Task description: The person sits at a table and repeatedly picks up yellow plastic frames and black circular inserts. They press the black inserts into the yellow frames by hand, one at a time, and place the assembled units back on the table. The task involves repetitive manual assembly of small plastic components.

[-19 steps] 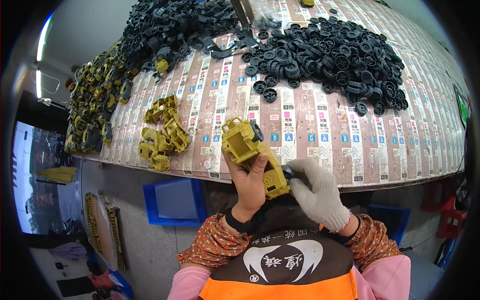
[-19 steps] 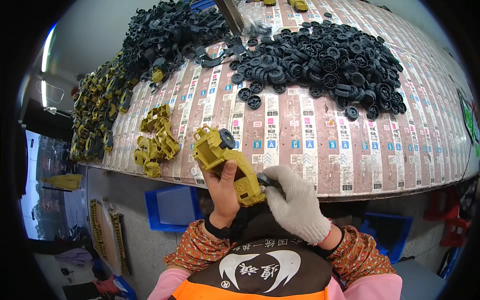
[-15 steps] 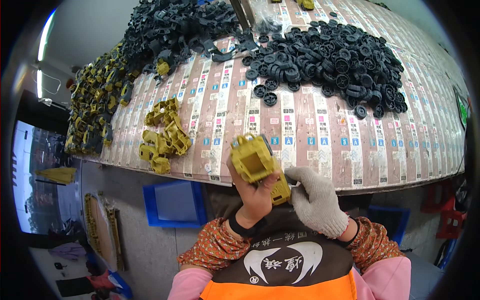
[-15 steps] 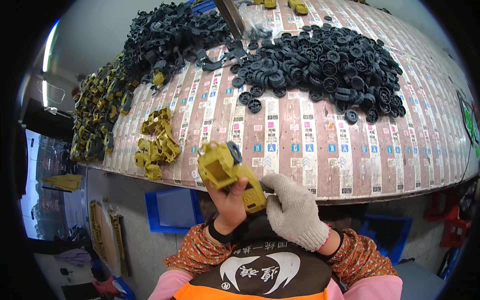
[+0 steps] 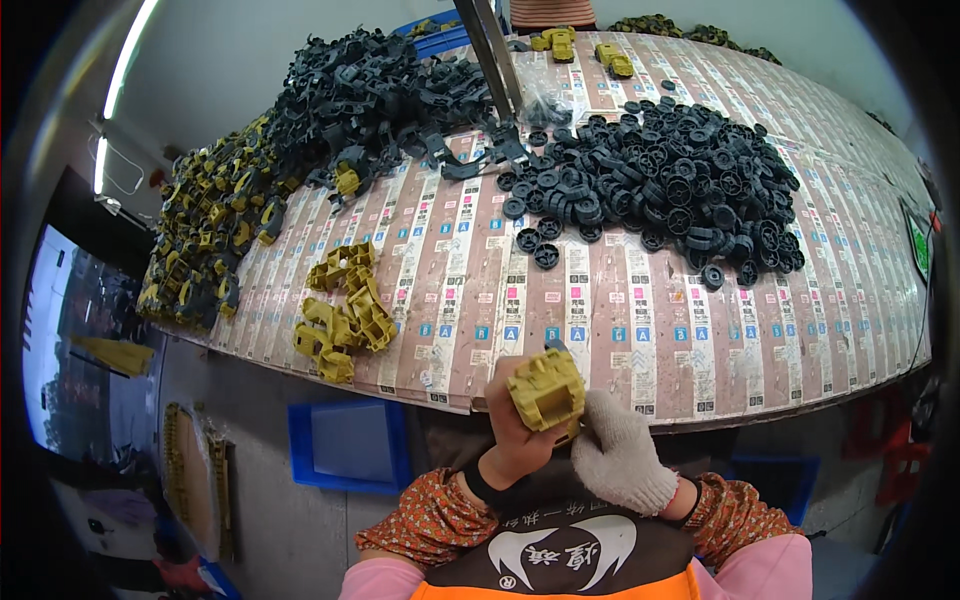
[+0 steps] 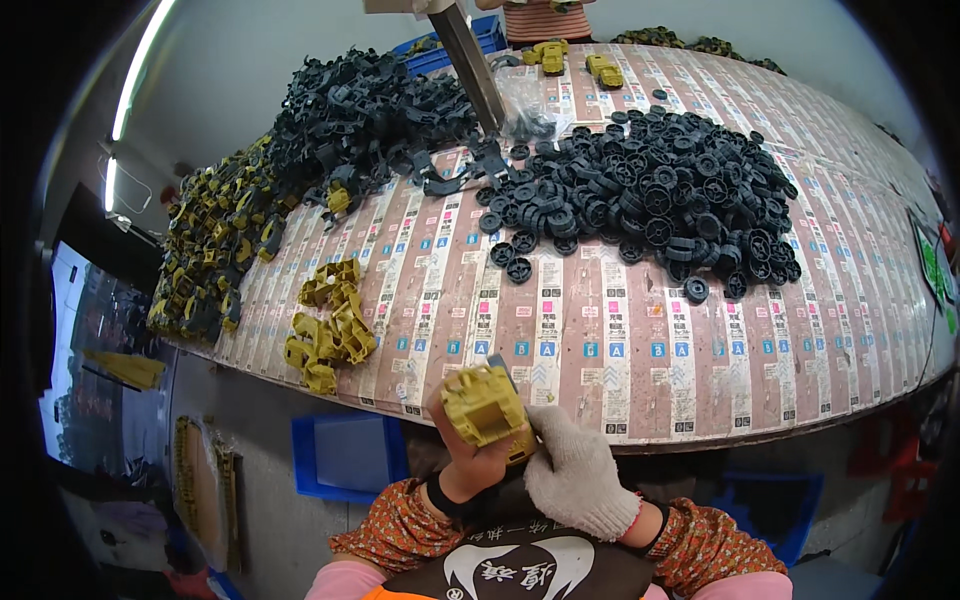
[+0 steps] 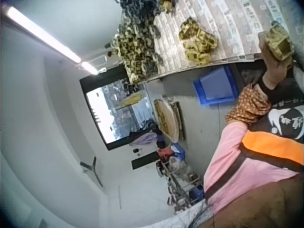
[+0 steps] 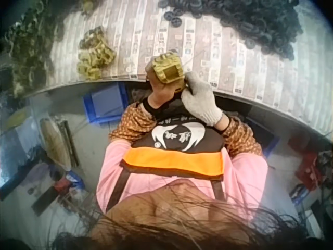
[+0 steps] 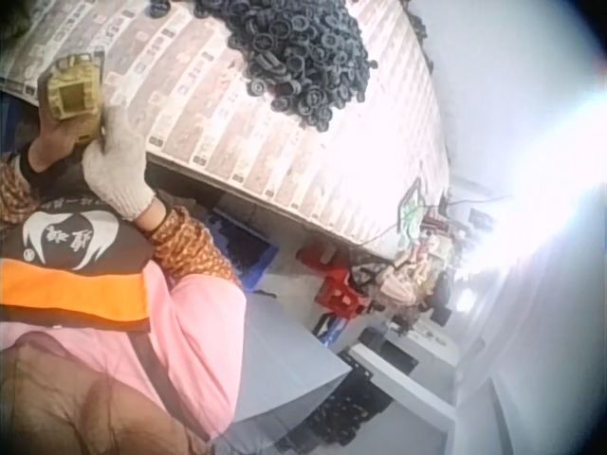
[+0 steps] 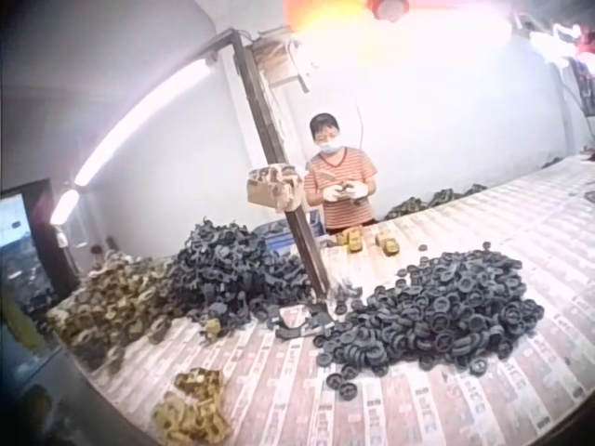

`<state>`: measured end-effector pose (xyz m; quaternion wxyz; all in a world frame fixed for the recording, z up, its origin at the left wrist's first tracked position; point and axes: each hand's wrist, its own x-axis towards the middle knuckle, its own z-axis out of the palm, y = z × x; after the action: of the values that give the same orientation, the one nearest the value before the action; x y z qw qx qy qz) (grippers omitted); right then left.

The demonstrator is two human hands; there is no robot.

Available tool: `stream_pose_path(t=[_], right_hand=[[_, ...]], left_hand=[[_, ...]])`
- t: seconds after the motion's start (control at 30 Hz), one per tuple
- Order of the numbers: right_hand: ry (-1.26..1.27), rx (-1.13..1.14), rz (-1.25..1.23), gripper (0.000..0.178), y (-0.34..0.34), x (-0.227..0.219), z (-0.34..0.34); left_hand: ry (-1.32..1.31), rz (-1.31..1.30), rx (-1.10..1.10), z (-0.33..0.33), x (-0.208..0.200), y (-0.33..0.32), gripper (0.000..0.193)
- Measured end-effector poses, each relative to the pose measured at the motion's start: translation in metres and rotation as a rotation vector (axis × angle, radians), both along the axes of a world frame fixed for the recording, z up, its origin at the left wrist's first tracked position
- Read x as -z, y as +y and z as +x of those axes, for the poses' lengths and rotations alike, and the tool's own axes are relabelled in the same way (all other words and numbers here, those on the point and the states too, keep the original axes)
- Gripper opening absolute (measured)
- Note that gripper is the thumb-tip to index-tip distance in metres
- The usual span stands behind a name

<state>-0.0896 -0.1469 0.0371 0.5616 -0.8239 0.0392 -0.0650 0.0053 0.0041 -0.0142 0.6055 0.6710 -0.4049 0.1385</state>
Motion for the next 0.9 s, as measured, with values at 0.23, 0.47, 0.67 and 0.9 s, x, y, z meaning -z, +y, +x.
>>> stream_pose_path(t=[0.23, 0.47, 0.67, 0.9], right_hand=[[0.106, -0.123, 0.087, 0.039, -0.019, 0.012, 0.013], [-0.223, 0.042, -0.070, 0.064, -0.065, -0.049, 0.029], [0.167, -0.047, 0.145, 0.056, -0.089, -0.028, 0.014], [0.377, 0.193, 0.865, 0.033, -0.073, -0.010, 0.002]], left_hand=[[0.105, 0.043, 0.196, 0.015, -0.001, -0.006, 0.087], [0.575, 0.622, 0.352, 0.039, -0.057, 0.000, 0.086], [1.134, 0.353, 0.695, 0.056, -0.058, 0.012, 0.097], [1.271, -0.490, 0.502, 0.033, -0.019, -0.020, 0.073]])
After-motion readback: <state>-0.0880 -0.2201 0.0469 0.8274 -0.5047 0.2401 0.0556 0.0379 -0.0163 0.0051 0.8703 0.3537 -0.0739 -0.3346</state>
